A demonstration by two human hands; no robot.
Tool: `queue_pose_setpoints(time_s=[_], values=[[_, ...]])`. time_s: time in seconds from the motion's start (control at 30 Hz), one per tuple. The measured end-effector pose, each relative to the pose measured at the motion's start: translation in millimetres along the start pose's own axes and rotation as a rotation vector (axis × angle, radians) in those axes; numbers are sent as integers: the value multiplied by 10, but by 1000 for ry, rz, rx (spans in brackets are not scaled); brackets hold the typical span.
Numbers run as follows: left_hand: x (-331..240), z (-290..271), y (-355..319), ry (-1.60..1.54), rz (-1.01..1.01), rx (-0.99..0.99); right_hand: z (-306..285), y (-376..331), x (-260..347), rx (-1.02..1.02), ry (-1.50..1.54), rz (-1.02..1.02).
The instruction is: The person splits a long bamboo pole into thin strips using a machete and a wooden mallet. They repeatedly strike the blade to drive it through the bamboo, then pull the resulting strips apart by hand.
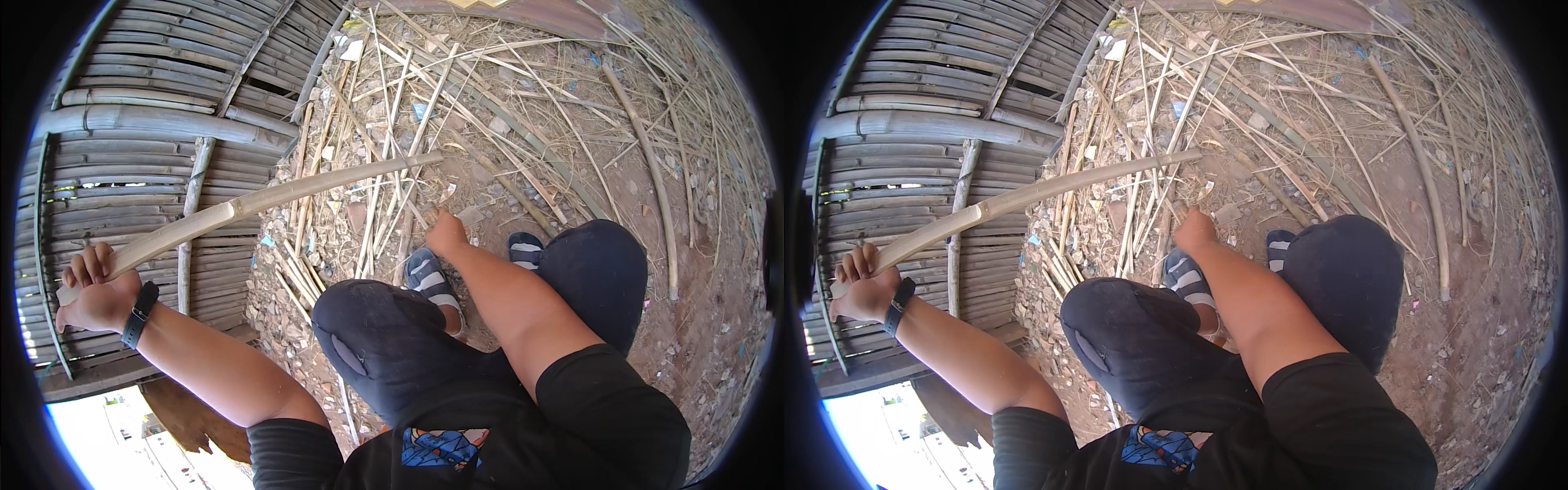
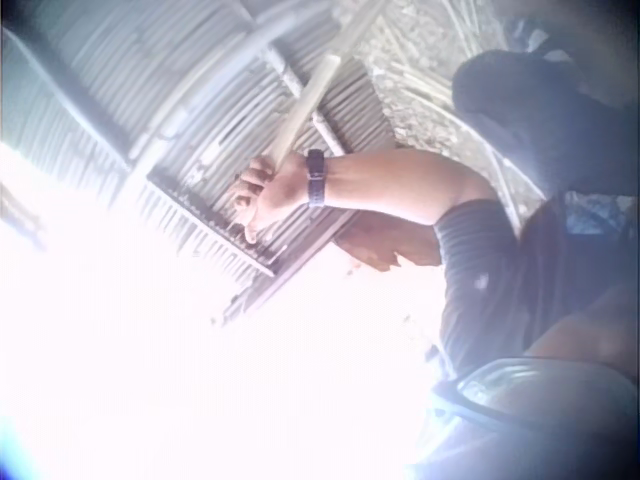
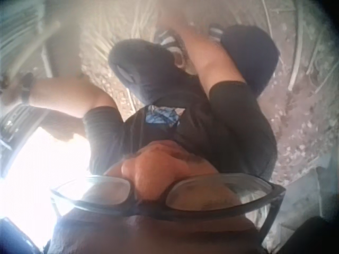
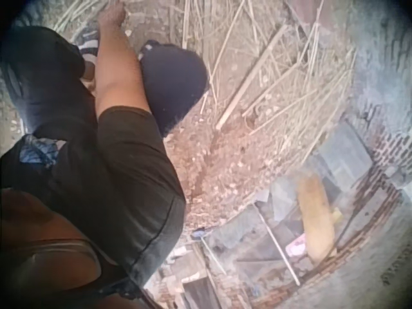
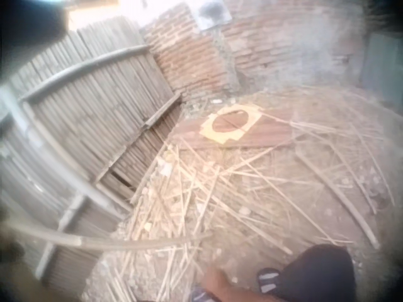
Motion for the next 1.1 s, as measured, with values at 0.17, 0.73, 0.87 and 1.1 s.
queue_pose_setpoints(time_s=[0.17, 0.73, 0.87, 1.1], values=[[-40, -55, -14, 31, 17, -38, -47, -219, 430, -9, 33, 61], [-50, -213, -89, 82, 35, -98, 47, -13, -138, -41, -26, 200], [-38, -183, -114, 44, 19, -139, 51, -524, 946, 59, 135, -153], [-55, -125, -54, -159, -51, 154, 51, -415, 912, 56, 28, -377]])
Point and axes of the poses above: each hand's wrist, its own y-axis towards the middle knuckle, its own z-axis out of the palm, x = y × z, the point moved 7 cm from there along y, towards the middle knuckle, and after that the axes turned 3 degrees about -y, right-handed, at the moved point
